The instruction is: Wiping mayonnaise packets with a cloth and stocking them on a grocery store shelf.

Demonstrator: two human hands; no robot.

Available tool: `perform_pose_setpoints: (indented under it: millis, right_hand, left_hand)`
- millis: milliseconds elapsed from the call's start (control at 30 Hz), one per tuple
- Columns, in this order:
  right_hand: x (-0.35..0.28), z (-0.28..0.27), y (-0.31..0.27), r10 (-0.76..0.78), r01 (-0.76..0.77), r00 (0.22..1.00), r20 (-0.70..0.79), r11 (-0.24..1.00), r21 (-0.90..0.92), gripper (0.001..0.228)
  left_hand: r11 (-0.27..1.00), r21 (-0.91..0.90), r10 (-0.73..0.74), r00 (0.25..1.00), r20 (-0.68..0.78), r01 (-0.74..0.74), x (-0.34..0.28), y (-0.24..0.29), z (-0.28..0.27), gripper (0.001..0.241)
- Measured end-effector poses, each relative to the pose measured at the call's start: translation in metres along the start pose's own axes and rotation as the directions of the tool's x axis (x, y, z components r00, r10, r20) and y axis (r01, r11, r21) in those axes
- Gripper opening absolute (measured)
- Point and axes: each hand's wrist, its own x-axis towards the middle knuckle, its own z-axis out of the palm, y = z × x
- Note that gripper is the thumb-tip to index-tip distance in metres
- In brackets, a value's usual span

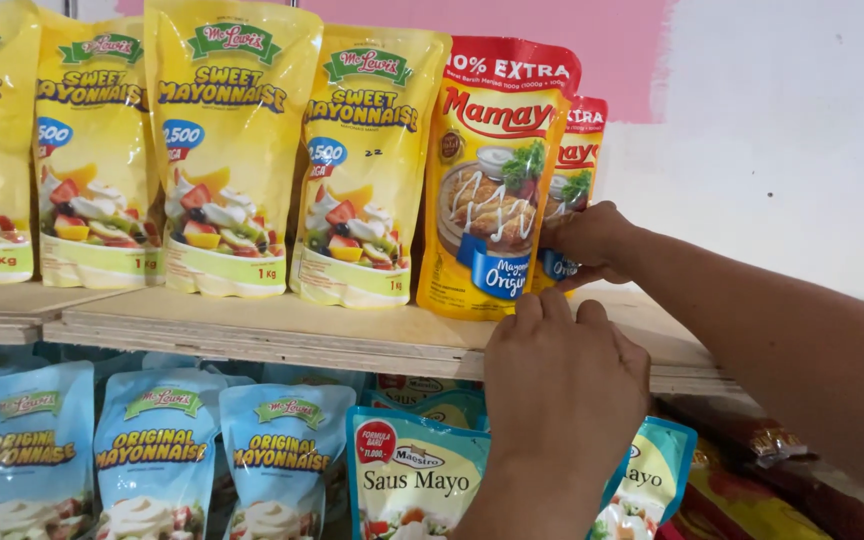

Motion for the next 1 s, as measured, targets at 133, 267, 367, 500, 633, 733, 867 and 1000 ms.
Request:
perform_pose_setpoints:
  millis: [133,267,367,500,633,733,867,1000]
  right_hand:
    - [-0.013,-0.002,-0.007,-0.018,0.018,1.0,-0.003,1.0,-0.019,0.048]
    - [-0.015,-0.002,-0.005,-0.013,0.012,1.0,-0.018,0.999,-0.043,0.053]
    - [0.004,-0.005,0.009,-0.004,0.017,0.997,0.081,0.987,-0.161,0.049]
    - [0.042,0.001,0.037,-0.016,0.059,0.99,0.139,0.95,-0.306,0.04]
    - [0.053,-0.001,0.041,-0.086,0.134,0.986,0.14,0.913,-0.384,0.039]
    - [0.03,0.004,0.029,-0.107,0.153,0.986,0.13,0.889,-0.43,0.04]
    - [0.037,0.005,0.033,-0.096,0.126,0.99,0.101,0.926,-0.356,0.042]
    - [0.054,0.004,0.045,-0.098,0.132,0.989,0.114,0.929,-0.347,0.044]
  left_hand:
    - [1.0,-0.02,-0.008,1.0,0.004,0.008,0.002,0.001,-0.001,0.027]
    - [1.0,0.009,-0.028,0.999,0.046,0.027,0.002,0.003,-0.001,0.028]
    - [0.999,0.029,-0.027,0.999,0.035,0.026,0.001,0.002,0.0,0.029]
    - [1.0,0.018,-0.02,0.999,0.034,0.02,0.0,0.002,-0.002,0.03]
    - [0.999,0.018,-0.038,0.997,0.072,0.037,0.002,0.002,-0.002,0.028]
    - [0.999,0.027,-0.033,0.998,0.059,0.032,0.003,0.003,-0.001,0.028]
    - [0.999,0.028,-0.015,0.999,0.04,0.014,0.002,0.002,-0.001,0.028]
    - [0.999,0.046,-0.015,1.0,0.005,0.015,0.002,0.005,-0.001,0.026]
